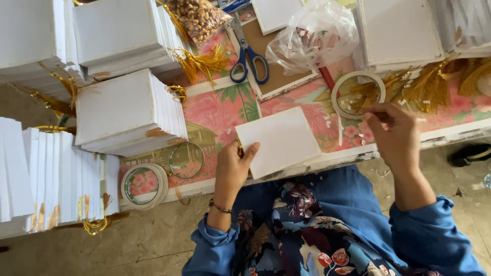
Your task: The person assembles small white paper crafts by hand. They pick up a white rectangular piece, apply a strip of adhesive tape to it, and then fold the piece into a small box shape. The finished items are placed into a stack on the table.
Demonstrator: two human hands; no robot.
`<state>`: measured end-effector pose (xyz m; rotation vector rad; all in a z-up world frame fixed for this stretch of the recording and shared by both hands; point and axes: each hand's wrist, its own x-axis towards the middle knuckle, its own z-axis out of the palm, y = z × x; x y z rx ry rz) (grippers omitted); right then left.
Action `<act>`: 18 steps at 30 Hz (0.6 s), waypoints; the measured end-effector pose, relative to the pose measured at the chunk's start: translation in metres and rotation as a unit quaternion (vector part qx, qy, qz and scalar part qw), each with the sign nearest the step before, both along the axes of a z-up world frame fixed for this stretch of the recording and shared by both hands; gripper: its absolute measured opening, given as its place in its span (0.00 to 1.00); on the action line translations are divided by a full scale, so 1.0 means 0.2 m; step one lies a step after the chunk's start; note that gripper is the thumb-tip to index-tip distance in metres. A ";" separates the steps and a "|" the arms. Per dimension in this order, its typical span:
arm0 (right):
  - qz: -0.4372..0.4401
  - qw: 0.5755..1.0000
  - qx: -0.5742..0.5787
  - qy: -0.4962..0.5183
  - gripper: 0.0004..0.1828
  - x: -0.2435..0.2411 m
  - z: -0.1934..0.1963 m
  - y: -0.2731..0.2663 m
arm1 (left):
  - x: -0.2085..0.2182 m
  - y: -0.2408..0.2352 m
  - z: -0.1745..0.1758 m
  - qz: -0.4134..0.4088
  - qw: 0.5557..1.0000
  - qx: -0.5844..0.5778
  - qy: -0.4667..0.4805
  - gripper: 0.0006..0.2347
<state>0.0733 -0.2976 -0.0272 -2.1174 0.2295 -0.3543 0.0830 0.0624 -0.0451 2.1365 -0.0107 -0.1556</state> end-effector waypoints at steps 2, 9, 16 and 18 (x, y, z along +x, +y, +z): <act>0.029 0.997 -0.068 -0.020 0.11 0.07 0.00 0.06 | 0.01 0.00 -0.01 -0.008 0.998 0.064 -0.014 0.20; 0.036 0.970 -0.234 0.049 0.15 0.29 -0.20 0.14 | -0.01 0.08 0.01 0.035 0.966 0.252 -0.051 0.15; -0.021 0.993 0.092 0.077 0.08 0.15 0.00 0.13 | -0.08 0.00 0.27 0.078 0.949 0.136 -0.273 0.07; 0.055 0.881 0.471 -0.012 0.07 0.07 0.06 0.18 | -0.10 -0.11 0.30 0.005 0.958 -0.037 -0.286 0.07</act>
